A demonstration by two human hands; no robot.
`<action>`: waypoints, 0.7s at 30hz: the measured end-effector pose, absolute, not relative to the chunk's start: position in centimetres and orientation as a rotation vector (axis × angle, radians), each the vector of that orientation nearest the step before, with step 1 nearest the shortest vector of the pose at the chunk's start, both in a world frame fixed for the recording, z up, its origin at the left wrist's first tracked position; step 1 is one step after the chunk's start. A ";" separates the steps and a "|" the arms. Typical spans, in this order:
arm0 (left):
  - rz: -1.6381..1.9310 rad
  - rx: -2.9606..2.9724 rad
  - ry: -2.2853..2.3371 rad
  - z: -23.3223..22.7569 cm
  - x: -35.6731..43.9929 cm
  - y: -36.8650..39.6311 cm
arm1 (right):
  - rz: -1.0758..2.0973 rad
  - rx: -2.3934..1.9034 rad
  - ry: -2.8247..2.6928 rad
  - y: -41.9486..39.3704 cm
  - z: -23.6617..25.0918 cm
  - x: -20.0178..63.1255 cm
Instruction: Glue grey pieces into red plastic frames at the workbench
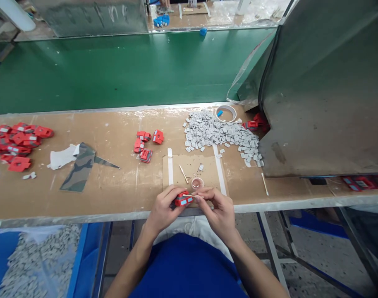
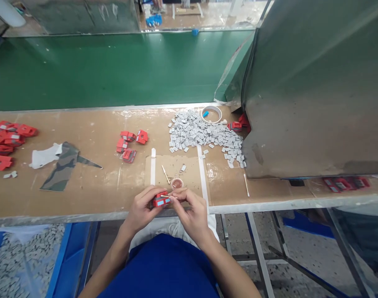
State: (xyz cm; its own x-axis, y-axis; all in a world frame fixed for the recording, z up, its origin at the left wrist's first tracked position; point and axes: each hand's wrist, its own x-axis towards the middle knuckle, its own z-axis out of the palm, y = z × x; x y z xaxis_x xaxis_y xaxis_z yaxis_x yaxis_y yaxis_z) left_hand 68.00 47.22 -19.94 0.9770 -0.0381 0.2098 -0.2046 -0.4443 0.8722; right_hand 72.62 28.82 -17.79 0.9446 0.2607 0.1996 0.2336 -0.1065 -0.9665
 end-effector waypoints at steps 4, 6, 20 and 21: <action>0.187 2.026 -0.173 -20.0 68.0 47.2 | 0.001 -1.718 -0.411 28.8 -17.7 72.7; 0.195 2.025 -0.175 -20.0 68.0 47.2 | -0.022 -1.747 -0.431 28.8 -17.5 72.9; 0.184 2.052 -0.143 -20.2 67.8 47.5 | -0.144 -1.782 -0.306 26.6 -17.8 73.3; 0.179 2.051 -0.139 -20.2 67.8 47.5 | -0.162 -1.799 -0.299 26.5 -18.0 73.5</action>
